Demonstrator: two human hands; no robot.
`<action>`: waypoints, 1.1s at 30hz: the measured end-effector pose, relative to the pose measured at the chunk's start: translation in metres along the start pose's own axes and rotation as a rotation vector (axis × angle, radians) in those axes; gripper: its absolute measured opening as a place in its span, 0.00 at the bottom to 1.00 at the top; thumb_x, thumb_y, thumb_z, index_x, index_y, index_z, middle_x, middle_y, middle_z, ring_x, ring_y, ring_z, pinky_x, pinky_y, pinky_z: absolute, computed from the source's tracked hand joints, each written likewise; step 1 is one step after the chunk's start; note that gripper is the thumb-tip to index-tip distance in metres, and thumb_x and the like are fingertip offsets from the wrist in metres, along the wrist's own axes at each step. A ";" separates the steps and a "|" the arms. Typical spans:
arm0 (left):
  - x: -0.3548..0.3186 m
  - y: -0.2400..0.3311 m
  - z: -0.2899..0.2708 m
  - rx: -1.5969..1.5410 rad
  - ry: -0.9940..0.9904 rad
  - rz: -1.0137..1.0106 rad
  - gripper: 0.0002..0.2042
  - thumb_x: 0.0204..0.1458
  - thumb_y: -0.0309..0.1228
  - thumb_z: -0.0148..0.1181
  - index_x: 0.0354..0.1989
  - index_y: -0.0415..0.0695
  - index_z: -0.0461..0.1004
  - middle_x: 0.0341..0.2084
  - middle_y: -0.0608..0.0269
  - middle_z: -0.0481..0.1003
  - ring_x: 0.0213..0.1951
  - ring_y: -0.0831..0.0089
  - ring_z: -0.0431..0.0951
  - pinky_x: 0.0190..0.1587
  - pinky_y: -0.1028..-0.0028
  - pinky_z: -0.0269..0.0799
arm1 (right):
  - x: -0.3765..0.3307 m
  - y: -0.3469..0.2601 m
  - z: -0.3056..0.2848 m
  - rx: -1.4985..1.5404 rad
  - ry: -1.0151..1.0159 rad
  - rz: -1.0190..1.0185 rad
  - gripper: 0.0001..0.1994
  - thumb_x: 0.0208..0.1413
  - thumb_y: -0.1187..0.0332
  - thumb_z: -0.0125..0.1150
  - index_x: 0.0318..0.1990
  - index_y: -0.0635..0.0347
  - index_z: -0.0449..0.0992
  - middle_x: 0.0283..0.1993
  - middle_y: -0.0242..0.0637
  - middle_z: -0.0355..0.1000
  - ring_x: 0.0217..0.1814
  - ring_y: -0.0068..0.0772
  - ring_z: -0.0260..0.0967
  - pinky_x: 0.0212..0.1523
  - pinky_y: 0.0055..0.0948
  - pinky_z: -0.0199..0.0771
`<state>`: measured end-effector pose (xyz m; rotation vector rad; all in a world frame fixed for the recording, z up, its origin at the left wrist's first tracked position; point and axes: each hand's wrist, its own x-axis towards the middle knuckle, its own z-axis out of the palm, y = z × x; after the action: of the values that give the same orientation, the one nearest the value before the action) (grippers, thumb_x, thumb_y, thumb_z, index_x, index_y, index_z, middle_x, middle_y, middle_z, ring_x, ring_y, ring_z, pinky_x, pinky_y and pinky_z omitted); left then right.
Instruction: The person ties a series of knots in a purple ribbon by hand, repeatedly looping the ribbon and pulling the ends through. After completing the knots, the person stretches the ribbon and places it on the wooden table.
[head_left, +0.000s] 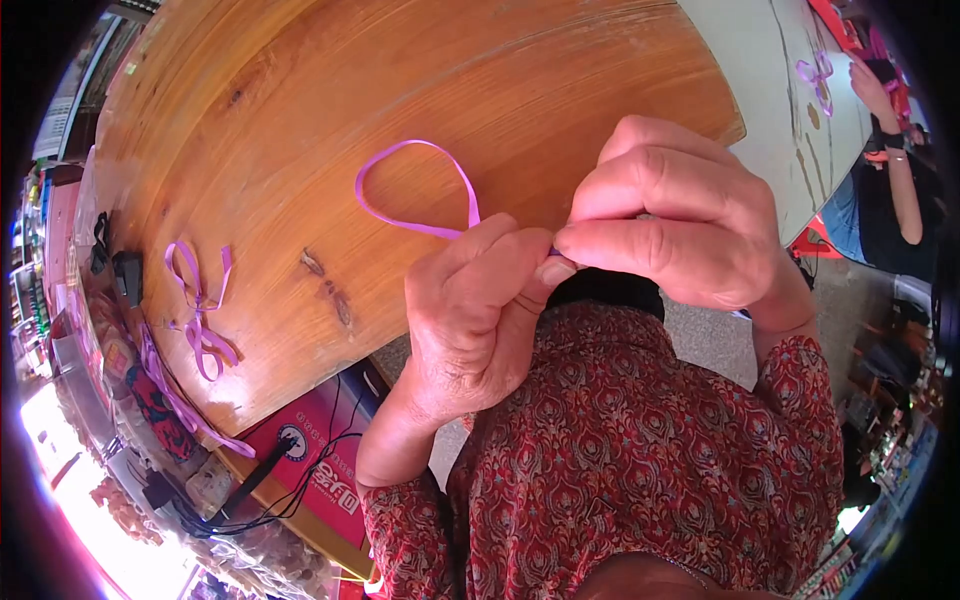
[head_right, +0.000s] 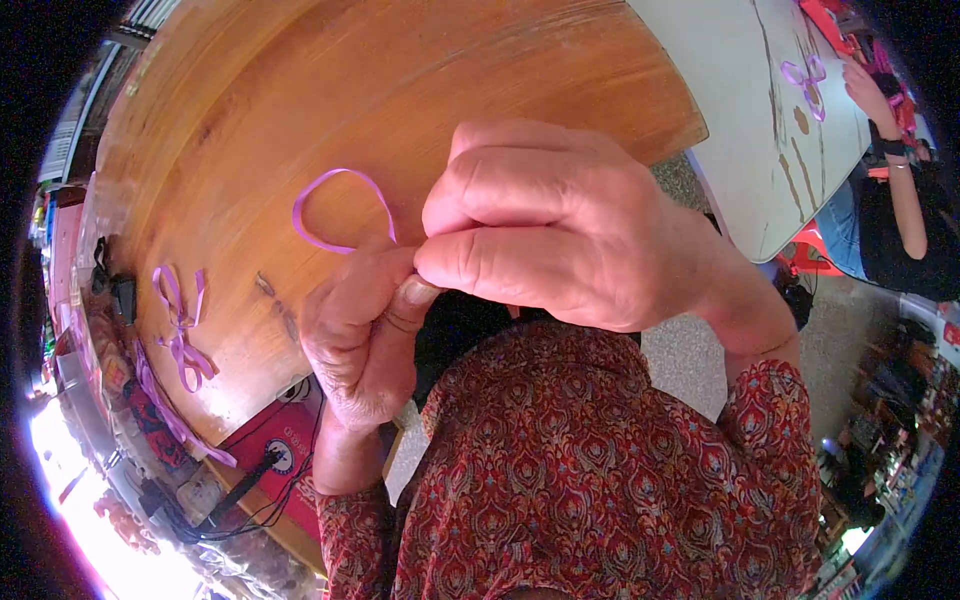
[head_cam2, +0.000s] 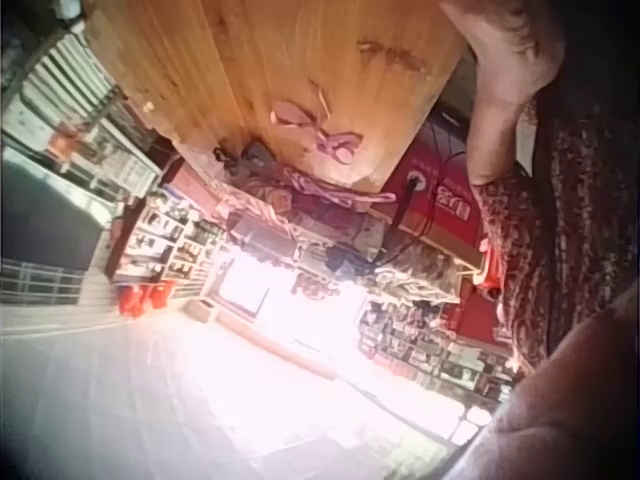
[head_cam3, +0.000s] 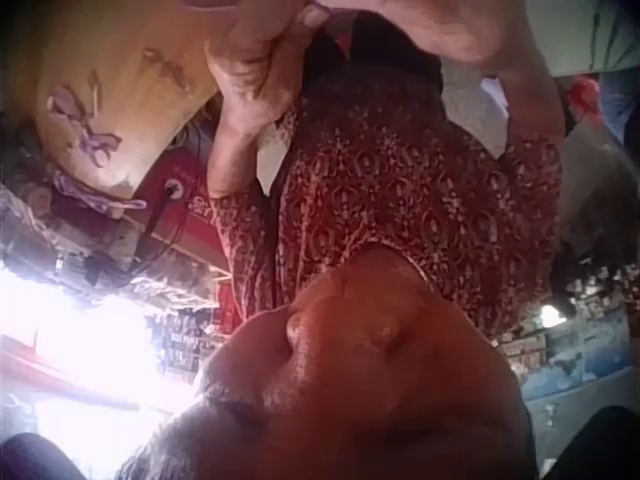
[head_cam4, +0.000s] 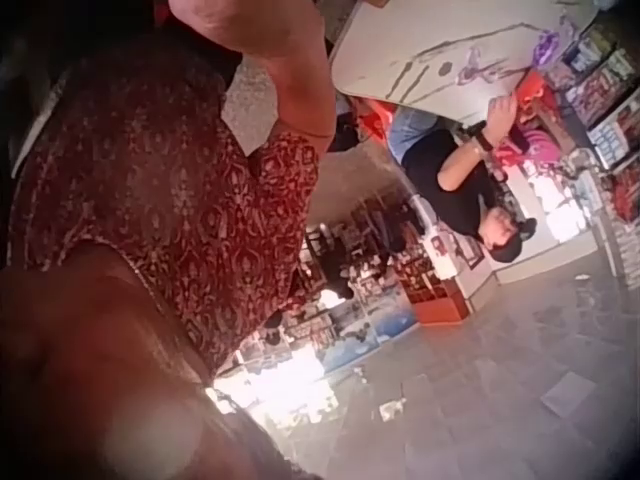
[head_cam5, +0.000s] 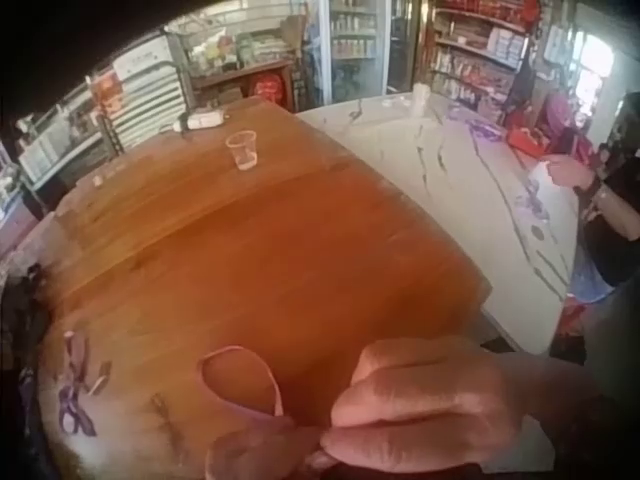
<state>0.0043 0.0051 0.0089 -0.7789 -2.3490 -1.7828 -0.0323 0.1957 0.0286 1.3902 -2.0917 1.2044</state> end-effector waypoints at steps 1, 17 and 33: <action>0.000 0.002 0.000 -0.035 -0.029 -0.044 0.03 0.48 0.20 0.61 0.30 0.37 0.74 0.17 0.62 0.64 0.18 0.68 0.66 0.21 0.74 0.61 | 0.001 0.000 -0.002 0.002 -0.001 0.004 0.13 0.30 0.73 0.64 0.28 0.70 0.77 0.26 0.40 0.69 0.24 0.32 0.64 0.20 0.25 0.63; 0.011 -0.008 0.007 -0.491 0.036 -0.116 0.02 0.54 0.21 0.56 0.32 0.36 0.73 0.25 0.60 0.74 0.25 0.73 0.71 0.28 0.76 0.67 | -0.005 0.019 -0.004 0.380 0.142 0.184 0.12 0.44 0.75 0.68 0.37 0.68 0.76 0.32 0.43 0.74 0.28 0.31 0.71 0.27 0.25 0.65; 0.009 -0.022 0.011 -0.170 0.098 0.057 0.04 0.50 0.23 0.60 0.33 0.38 0.74 0.19 0.62 0.68 0.20 0.71 0.66 0.22 0.75 0.62 | -0.006 0.020 -0.003 0.139 0.038 0.199 0.12 0.41 0.74 0.68 0.35 0.69 0.78 0.31 0.40 0.73 0.27 0.32 0.69 0.25 0.24 0.67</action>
<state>-0.0105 0.0142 -0.0103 -0.7510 -2.1147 -1.9688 -0.0479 0.2049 0.0170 1.2271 -2.1974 1.4678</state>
